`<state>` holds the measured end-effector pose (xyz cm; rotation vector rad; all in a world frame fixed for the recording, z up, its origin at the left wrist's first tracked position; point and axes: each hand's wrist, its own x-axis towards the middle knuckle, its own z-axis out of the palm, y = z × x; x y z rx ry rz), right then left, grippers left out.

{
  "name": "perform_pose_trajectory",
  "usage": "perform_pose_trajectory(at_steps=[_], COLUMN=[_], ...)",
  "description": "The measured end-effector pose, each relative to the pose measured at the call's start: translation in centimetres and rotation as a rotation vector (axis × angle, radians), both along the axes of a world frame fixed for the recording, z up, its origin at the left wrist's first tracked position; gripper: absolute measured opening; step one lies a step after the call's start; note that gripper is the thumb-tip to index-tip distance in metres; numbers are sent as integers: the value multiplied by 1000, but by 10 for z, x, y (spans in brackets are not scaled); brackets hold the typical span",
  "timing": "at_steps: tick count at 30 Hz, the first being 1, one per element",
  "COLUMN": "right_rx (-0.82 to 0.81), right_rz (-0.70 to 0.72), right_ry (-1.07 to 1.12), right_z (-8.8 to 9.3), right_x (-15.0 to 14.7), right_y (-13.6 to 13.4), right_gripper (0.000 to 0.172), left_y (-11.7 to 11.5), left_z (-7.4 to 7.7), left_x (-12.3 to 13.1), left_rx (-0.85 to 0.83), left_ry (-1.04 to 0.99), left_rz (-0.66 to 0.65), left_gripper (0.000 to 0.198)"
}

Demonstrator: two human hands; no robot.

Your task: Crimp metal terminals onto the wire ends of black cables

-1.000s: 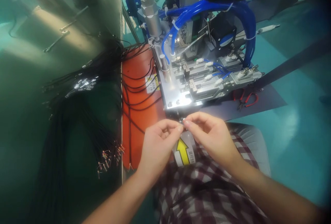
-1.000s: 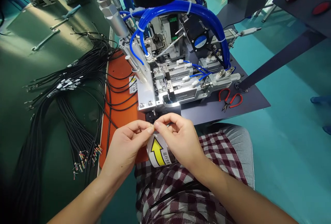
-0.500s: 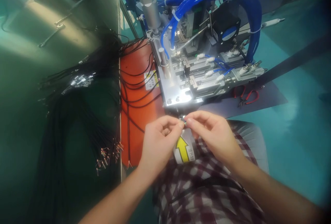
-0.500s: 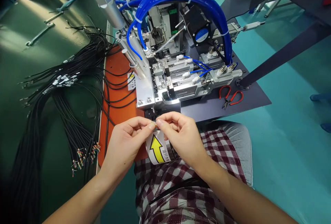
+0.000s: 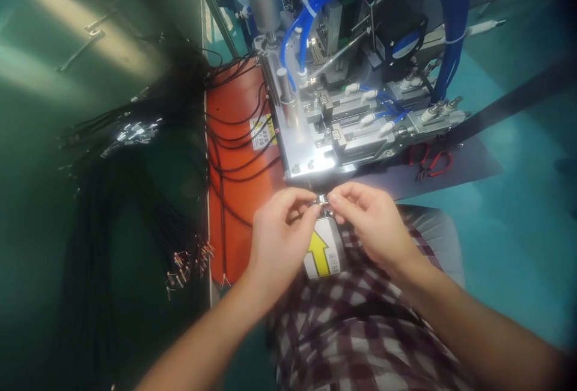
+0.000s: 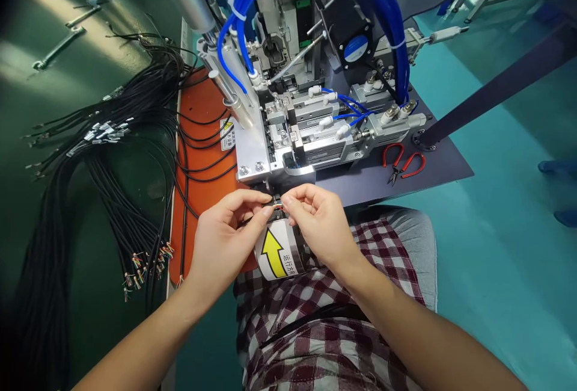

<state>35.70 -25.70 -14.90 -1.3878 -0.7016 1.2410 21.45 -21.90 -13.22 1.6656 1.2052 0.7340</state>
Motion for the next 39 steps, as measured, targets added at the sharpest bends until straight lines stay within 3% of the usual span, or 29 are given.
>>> perform_pose_trajectory(at_steps=[6,9,20,39], right_rx=[-51,-73,-135,-120], right_rz=[-5,-12,-35,-41], right_ry=[33,62,151,97], right_z=[-13,-16,-20,-23], right_x=[3,4,2,-2], right_y=[6,7,9,7], right_gripper=[21,21,25,27], left_y=[7,10,13,12], left_z=[-11,-13,-21,-23], left_x=[-6,-8,-14,-15], left_rx=[340,431,491,536], left_ry=[123,147,200,289], left_rz=[-136,-184,-297,-281], left_gripper=[12,15,25,30])
